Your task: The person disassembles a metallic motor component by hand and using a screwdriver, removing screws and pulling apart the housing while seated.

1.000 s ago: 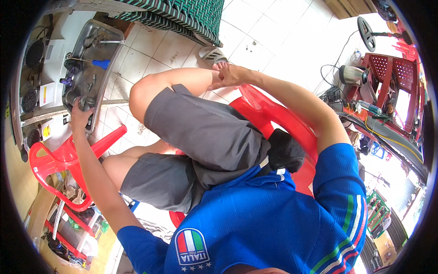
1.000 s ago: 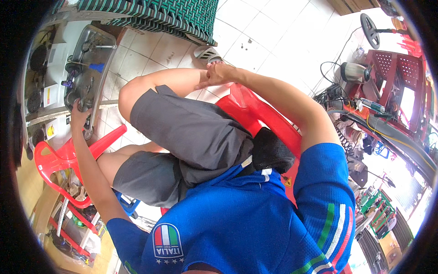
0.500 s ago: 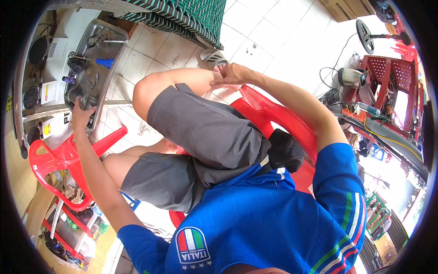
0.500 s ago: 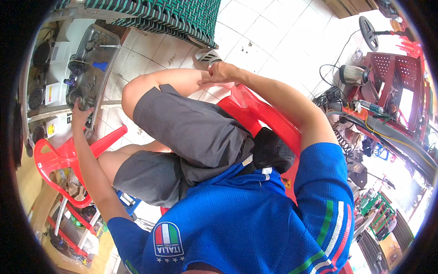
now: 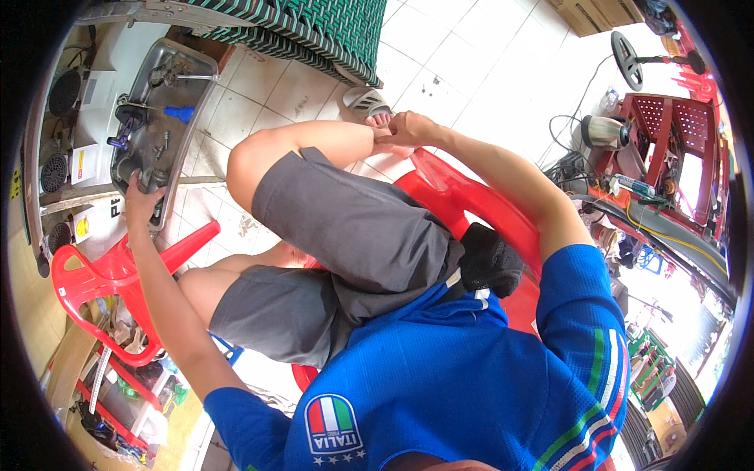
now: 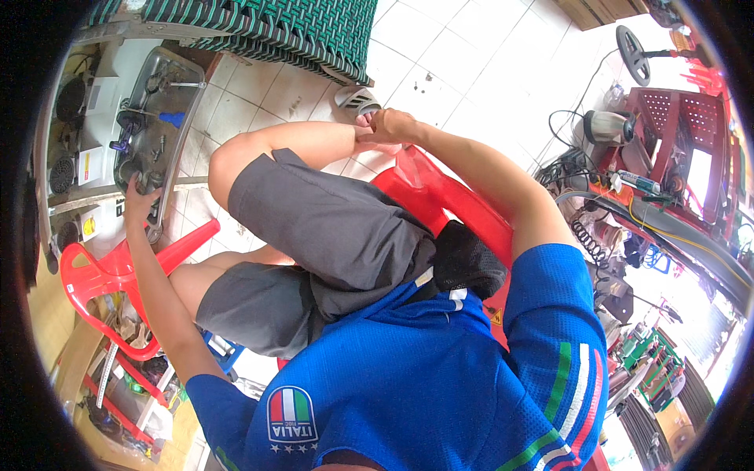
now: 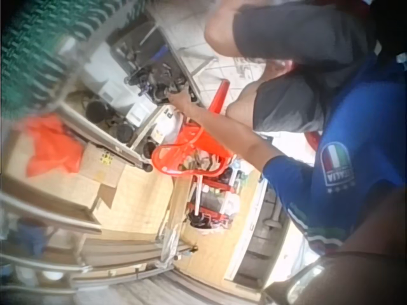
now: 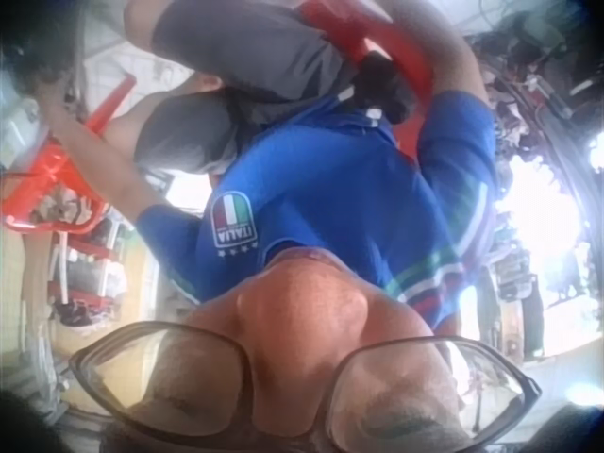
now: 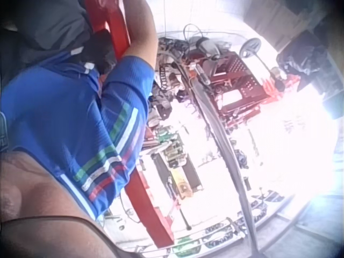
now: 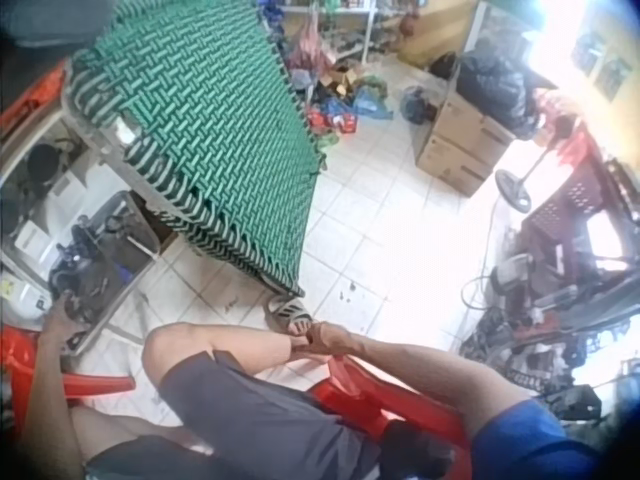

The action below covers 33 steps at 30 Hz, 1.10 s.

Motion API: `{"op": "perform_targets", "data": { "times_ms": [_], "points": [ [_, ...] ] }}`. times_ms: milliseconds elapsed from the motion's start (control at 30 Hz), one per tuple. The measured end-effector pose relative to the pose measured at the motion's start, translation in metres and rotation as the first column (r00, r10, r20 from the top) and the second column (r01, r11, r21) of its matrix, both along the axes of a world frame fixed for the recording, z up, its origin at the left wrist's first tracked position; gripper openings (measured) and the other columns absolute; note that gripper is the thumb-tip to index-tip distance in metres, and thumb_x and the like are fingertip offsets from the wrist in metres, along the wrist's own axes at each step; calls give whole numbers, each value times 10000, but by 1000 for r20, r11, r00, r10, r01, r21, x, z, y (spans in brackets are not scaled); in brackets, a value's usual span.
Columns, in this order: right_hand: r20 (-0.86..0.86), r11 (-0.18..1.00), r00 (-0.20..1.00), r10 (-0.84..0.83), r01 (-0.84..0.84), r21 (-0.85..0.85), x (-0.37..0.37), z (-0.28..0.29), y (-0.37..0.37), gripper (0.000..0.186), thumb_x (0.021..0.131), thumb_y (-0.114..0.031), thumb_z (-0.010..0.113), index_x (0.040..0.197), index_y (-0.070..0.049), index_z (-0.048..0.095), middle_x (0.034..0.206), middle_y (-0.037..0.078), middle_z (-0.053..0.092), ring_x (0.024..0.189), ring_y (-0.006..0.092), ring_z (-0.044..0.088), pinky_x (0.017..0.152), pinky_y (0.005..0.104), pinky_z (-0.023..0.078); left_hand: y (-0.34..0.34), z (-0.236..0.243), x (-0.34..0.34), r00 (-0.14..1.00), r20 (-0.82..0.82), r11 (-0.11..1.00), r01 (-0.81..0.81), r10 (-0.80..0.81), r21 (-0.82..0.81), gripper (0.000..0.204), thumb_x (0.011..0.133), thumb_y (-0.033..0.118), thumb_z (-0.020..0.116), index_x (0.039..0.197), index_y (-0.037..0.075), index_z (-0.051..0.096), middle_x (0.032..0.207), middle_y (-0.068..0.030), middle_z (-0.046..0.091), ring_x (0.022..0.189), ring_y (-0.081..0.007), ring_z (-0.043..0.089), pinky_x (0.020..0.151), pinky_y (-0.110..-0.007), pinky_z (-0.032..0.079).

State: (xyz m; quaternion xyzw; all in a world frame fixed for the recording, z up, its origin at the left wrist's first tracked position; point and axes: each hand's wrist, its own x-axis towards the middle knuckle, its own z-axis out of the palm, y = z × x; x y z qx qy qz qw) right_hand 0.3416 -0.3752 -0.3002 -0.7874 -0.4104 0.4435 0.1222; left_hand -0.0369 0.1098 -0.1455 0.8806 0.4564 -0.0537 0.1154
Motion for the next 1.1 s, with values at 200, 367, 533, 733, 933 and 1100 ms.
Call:
{"op": "perform_targets", "data": {
  "times_ms": [200, 367, 533, 733, 933, 1100],
  "points": [
    [-50, 999, 998, 28, -25, 46, -11, 26, 15, 777, 774, -775, 590, 818, -13, 741, 792, 183, 682, 784, 311, 658, 733, 423, 506, 3, -2, -12, 999, 37, 1000, -11, 11, -14, 932, 667, 216, 881, 1454, 16, 425, 1319, -227, 593, 1215, -310, 578, 1029, -366, 441],
    [49, 1000, 999, -2, 2, 10, -5, -6, 9, 735, 788, -750, 603, 824, -32, 753, 758, 149, 685, 741, 289, 663, 708, 418, 508, -5, 3, 0, 999, 52, 1000, -11, 12, -21, 959, 677, 233, 877, 1480, 36, 389, 1301, -226, 595, 1181, -305, 589, 1010, -369, 446],
    [182, 998, 981, -60, 63, -13, 16, -39, -7, 727, 755, -734, 617, 859, -25, 742, 835, 178, 712, 770, 330, 682, 736, 427, 543, -1, 7, -4, 1000, 9, 1000, -13, 13, -4, 997, 704, 289, 866, 1515, 70, 329, 1381, -240, 536, 1247, -333, 548, 1043, -393, 423],
    [-148, 987, 980, -133, 145, 69, -1, 9, 0, 820, 714, -811, 634, 793, 2, 705, 708, 149, 641, 715, 252, 623, 696, 412, 493, 5, 4, -21, 1000, -1, 1000, 0, 0, 4, 1036, 706, 291, 870, 1538, 88, 288, 1418, -240, 504, 1293, -348, 511, 1077, -403, 399],
    [-130, 991, 984, -120, 127, 46, -4, -2, 9, 785, 704, -781, 652, 861, -12, 686, 810, 187, 682, 864, 342, 663, 789, 455, 500, 18, 1, -17, 999, 35, 999, -21, 22, -50, 1079, 688, 318, 892, 1543, 82, 277, 1423, -240, 496, 1293, -336, 508, 1084, -390, 393],
    [56, 998, 997, -43, 41, 46, 4, -21, -16, 808, 673, -808, 624, 889, -40, 754, 932, 190, 710, 915, 333, 675, 821, 449, 527, 20, 0, -24, 995, 93, 997, -28, 35, -69, 1117, 671, 335, 913, 1538, 54, 268, 1449, -237, 460, 1327, -309, 469, 1099, -380, 375]
  ]
}}
